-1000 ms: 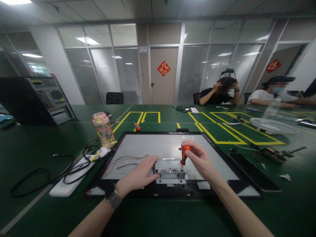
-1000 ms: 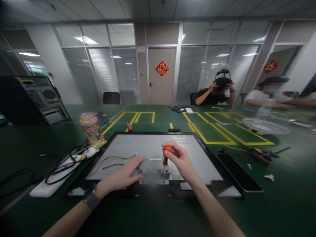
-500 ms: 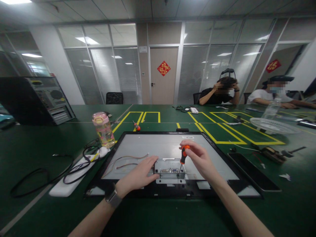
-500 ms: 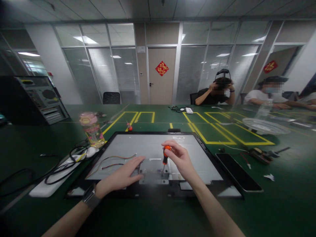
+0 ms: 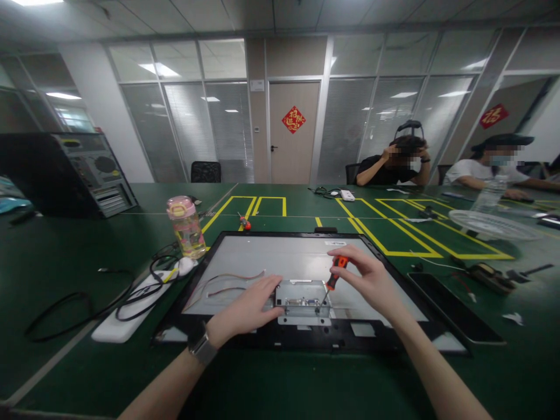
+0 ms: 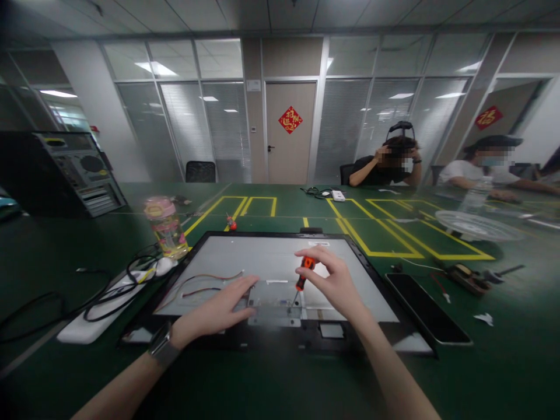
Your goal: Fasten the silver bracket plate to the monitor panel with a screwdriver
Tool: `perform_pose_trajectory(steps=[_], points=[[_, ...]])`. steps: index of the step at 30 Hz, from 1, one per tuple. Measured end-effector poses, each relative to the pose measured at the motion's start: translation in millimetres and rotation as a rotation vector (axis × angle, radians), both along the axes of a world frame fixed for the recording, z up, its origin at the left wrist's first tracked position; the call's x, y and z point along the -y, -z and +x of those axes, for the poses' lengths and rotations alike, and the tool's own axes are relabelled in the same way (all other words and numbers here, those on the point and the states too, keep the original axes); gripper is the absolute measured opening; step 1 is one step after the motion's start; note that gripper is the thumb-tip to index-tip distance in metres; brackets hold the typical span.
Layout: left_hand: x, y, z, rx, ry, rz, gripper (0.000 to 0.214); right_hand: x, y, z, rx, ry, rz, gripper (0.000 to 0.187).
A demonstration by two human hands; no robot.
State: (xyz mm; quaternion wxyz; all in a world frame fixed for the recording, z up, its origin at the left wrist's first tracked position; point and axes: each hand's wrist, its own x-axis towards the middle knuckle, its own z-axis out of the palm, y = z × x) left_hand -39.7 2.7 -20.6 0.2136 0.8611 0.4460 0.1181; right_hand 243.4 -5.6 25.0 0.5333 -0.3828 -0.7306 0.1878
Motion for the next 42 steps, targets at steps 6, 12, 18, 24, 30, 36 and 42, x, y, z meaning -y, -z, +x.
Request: perform_pose_trajectory(steps=[6, 12, 18, 24, 30, 36, 42], points=[[0.3, -0.8, -0.7, -0.002, 0.006, 0.002, 0.064, 0.5, 4.2, -3.6, -0.026, -0.074, 0.01, 0.032], [-0.3, 0.1, 0.1, -0.013, 0.011, 0.002, 0.063, 0.4, 8.0, -8.3, -0.031, 0.043, 0.122, 0.019], [0.6, -1.0, -0.6, -0.01, 0.01, -0.002, 0.063, 2.8, 8.9, -5.5, -0.083, -0.156, -0.011, 0.034], [0.4, 0.3, -1.1, -0.005, 0.005, -0.003, 0.064, 2.6, 8.1, -10.5, -0.057, -0.054, 0.08, 0.023], [-2.0, 4.7, -2.2, 0.012, 0.015, 0.016, 0.063, 6.1, 6.3, -16.2, -0.049, 0.005, 0.15, 0.02], [-2.5, 4.8, -2.9, 0.01, 0.018, 0.013, 0.064, 7.2, 6.0, -17.2, -0.179, -0.096, 0.032, 0.019], [-2.5, 7.1, -2.5, 0.021, 0.022, 0.028, 0.063, 4.3, 7.5, -20.8, -0.26, -0.056, 0.038, 0.014]])
